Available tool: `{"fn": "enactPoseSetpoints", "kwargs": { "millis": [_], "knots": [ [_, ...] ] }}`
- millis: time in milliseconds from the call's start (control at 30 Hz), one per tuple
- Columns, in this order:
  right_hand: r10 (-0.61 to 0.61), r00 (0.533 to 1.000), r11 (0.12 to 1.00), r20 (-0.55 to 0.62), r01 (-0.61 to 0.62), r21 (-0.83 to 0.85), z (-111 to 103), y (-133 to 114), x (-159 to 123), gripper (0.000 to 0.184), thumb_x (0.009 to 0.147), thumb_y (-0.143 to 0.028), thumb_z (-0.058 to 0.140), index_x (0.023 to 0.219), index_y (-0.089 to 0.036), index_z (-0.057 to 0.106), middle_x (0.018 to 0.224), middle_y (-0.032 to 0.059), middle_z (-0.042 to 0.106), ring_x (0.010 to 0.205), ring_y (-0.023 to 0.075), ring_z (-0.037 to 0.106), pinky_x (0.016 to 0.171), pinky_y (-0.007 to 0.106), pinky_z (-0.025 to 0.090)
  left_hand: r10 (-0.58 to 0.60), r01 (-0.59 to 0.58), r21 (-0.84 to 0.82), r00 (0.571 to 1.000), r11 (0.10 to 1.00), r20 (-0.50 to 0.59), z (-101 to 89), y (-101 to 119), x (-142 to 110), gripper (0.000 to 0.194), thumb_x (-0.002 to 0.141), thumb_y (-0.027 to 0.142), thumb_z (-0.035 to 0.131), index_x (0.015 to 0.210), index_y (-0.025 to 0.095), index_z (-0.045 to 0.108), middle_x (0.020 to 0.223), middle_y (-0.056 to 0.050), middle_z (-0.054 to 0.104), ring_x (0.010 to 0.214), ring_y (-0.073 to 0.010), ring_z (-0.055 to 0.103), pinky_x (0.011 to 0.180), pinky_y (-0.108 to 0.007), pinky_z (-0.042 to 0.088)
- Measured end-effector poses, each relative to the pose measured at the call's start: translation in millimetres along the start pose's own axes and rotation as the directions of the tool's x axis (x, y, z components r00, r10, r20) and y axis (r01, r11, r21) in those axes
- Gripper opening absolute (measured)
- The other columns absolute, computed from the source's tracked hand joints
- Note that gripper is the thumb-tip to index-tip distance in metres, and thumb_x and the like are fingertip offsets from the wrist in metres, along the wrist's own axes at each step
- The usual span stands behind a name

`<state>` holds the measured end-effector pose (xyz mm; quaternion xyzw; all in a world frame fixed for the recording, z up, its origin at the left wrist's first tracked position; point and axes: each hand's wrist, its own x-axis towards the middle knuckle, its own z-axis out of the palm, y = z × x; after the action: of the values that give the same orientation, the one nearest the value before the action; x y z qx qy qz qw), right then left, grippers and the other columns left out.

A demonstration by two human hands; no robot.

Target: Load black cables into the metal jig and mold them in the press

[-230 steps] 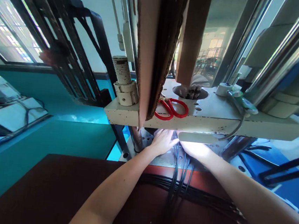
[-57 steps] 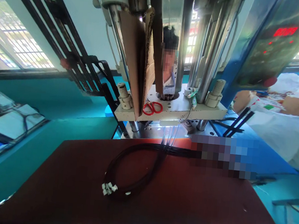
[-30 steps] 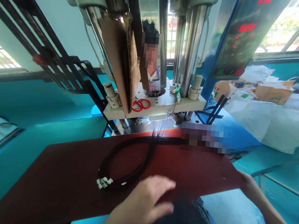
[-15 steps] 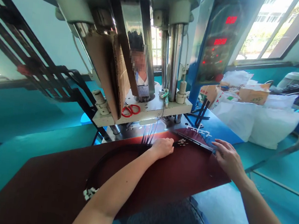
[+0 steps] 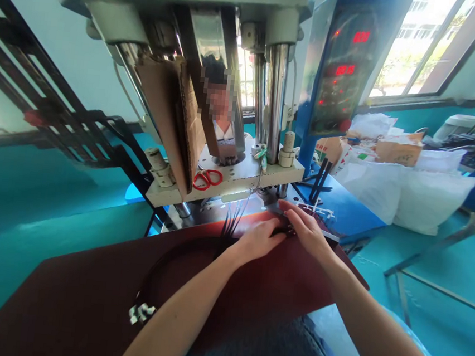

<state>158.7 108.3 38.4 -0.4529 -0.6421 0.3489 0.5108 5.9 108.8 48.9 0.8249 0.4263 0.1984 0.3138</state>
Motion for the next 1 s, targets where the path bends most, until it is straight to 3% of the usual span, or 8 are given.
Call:
{"fn": "enactPoseSetpoints", "kwargs": {
  "millis": [133,233,333,433,500,633,800,1000],
  "knots": [
    [0.013,0.971,0.999,-0.237,-0.003,0.043,-3,1,-8,0.033,0.08,-0.04,0.054,0.103,-0.02,0.064,0.102,0.0065,0.066,0.094,0.0225,0.06,0.089,0.04,0.045,-0.086,0.111,0.195,0.987,0.974,-0.135,9.3,12,10,0.02,0.087,0.029,0.037,0.098,0.017,0.047,0.09,-0.01,0.065,0.089,-0.0243,0.062,0.078,-0.036,0.045],
    [0.137,0.963,0.936,-0.233,-0.049,0.348,-11,6,-14,0.028,0.076,-0.031,0.059,0.102,-0.021,0.064,0.1,0.0044,0.067,0.093,0.0209,0.061,0.093,0.041,0.043,-0.103,0.114,0.072,0.986,0.991,-0.132,10.8,9,16,0.015,0.088,0.029,0.035,0.094,0.019,0.044,0.078,-0.004,0.065,0.072,-0.0185,0.063,0.071,-0.031,0.046],
    [0.243,0.95,0.799,-0.196,-0.082,0.595,-15,7,-20,0.027,0.07,-0.018,0.058,0.095,-0.021,0.066,0.098,0.0037,0.068,0.096,0.0206,0.061,0.097,0.04,0.042,-0.047,0.041,-0.157,0.998,0.987,-0.034,11.1,4,23,0.012,0.087,0.029,0.035,0.09,0.019,0.042,0.071,0.001,0.062,0.058,-0.0132,0.059,0.062,-0.026,0.045],
    [0.266,0.917,0.795,-0.297,-0.035,0.606,-10,3,-23,0.03,0.065,-0.012,0.052,0.09,-0.022,0.067,0.1,0.0034,0.068,0.101,0.0219,0.06,0.098,0.041,0.041,0.067,-0.012,-0.307,0.983,0.952,0.171,13.7,5,29,0.016,0.085,0.03,0.039,0.092,0.017,0.045,0.071,-0.001,0.061,0.061,-0.014,0.059,0.06,-0.026,0.045],
    [0.263,0.89,0.812,-0.372,0.004,0.583,-6,2,-23,0.032,0.064,-0.012,0.048,0.087,-0.023,0.067,0.099,0.003,0.068,0.101,0.0225,0.06,0.097,0.043,0.042,0.115,-0.03,-0.349,0.968,0.937,0.225,17.0,8,33,0.028,0.08,0.033,0.05,0.1,0.014,0.047,0.08,-0.004,0.063,0.072,-0.0169,0.06,0.065,-0.028,0.046],
    [0.306,0.859,0.794,-0.41,0.007,0.608,-2,5,-20,0.035,0.061,-0.01,0.045,0.086,-0.022,0.067,0.096,0.0024,0.068,0.097,0.0215,0.062,0.095,0.042,0.044,0.142,-0.068,-0.43,0.979,0.9,0.143,27.3,9,38,0.072,0.06,0.032,0.073,0.122,0.011,0.043,0.107,-0.01,0.059,0.096,-0.0228,0.056,0.08,-0.032,0.045],
    [0.334,0.888,0.758,-0.317,-0.054,0.65,-5,8,-19,0.034,0.06,-0.008,0.046,0.083,-0.021,0.067,0.093,0.0018,0.069,0.095,0.0193,0.062,0.096,0.038,0.043,0.077,-0.032,-0.44,0.993,0.897,0.085,43.8,1,41,0.018,0.072,0.025,0.059,0.084,0.012,0.063,0.082,-0.001,0.063,0.083,-0.019,0.057,0.074,-0.029,0.043],
    [0.344,0.917,0.774,-0.201,-0.156,0.614,-5,7,-18,0.033,0.064,-0.013,0.047,0.091,-0.021,0.065,0.089,0.0034,0.07,0.093,0.0231,0.063,0.086,0.042,0.048,0.06,0.029,-0.63,0.991,0.776,0.119,42.2,5,35,0.015,0.071,0.025,0.06,0.077,0.012,0.059,0.053,0.004,0.052,0.052,-0.0094,0.048,0.053,-0.021,0.036]
  ]
}}
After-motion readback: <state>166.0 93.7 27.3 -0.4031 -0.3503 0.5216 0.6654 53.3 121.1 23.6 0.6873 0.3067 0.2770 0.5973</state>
